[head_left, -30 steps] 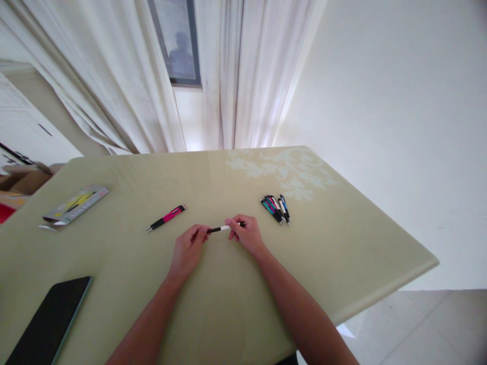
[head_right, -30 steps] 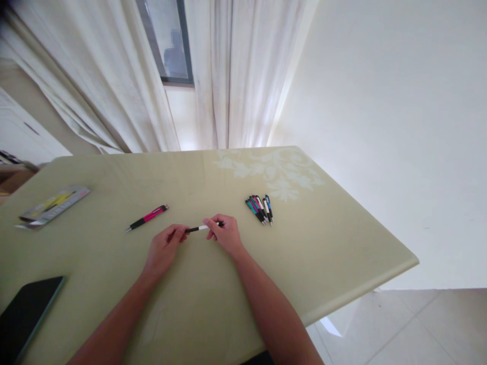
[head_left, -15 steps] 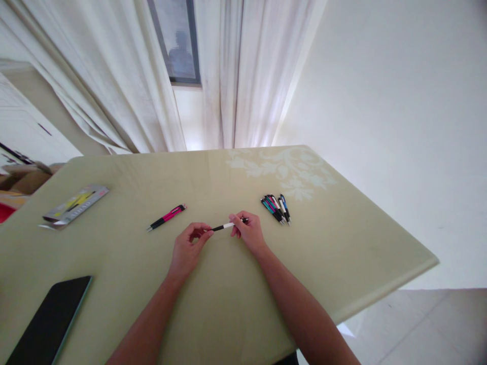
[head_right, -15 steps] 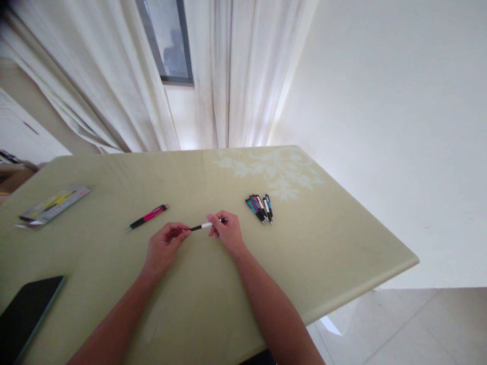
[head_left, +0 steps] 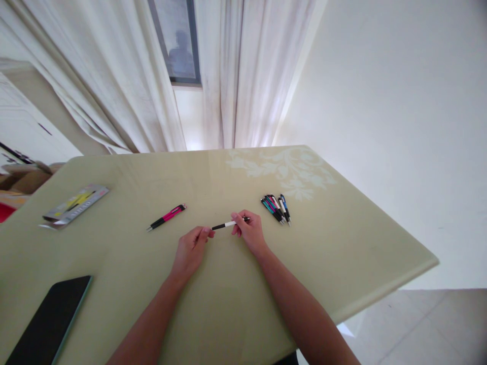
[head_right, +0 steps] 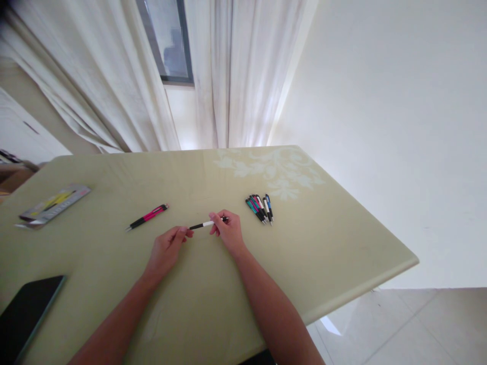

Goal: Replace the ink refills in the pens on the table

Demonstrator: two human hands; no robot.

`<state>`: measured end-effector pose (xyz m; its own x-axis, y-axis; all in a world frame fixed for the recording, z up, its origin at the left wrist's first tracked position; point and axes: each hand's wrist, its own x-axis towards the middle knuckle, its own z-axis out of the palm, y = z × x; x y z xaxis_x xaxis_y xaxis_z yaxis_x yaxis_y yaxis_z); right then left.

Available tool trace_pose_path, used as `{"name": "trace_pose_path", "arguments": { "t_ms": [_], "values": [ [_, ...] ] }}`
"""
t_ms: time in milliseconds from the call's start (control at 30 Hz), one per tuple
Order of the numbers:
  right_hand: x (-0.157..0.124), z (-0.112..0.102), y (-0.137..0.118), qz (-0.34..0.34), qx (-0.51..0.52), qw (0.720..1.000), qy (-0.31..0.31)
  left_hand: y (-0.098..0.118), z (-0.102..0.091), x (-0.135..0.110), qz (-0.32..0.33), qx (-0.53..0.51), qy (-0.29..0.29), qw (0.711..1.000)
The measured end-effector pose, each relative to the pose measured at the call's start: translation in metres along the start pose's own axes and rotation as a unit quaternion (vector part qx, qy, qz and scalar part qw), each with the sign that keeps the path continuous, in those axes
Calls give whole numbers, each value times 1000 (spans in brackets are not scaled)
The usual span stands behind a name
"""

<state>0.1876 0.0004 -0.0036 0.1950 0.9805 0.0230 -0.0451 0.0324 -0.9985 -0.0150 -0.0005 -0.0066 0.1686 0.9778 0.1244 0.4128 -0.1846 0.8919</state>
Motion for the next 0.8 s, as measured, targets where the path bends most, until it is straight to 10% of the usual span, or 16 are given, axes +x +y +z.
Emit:
{"name": "trace_pose_path", "arguments": {
  "t_ms": [800],
  "values": [
    [-1,2,-2,-2,-1,1000,-20,0,0,-4,56,-7,2,998]
  ]
}}
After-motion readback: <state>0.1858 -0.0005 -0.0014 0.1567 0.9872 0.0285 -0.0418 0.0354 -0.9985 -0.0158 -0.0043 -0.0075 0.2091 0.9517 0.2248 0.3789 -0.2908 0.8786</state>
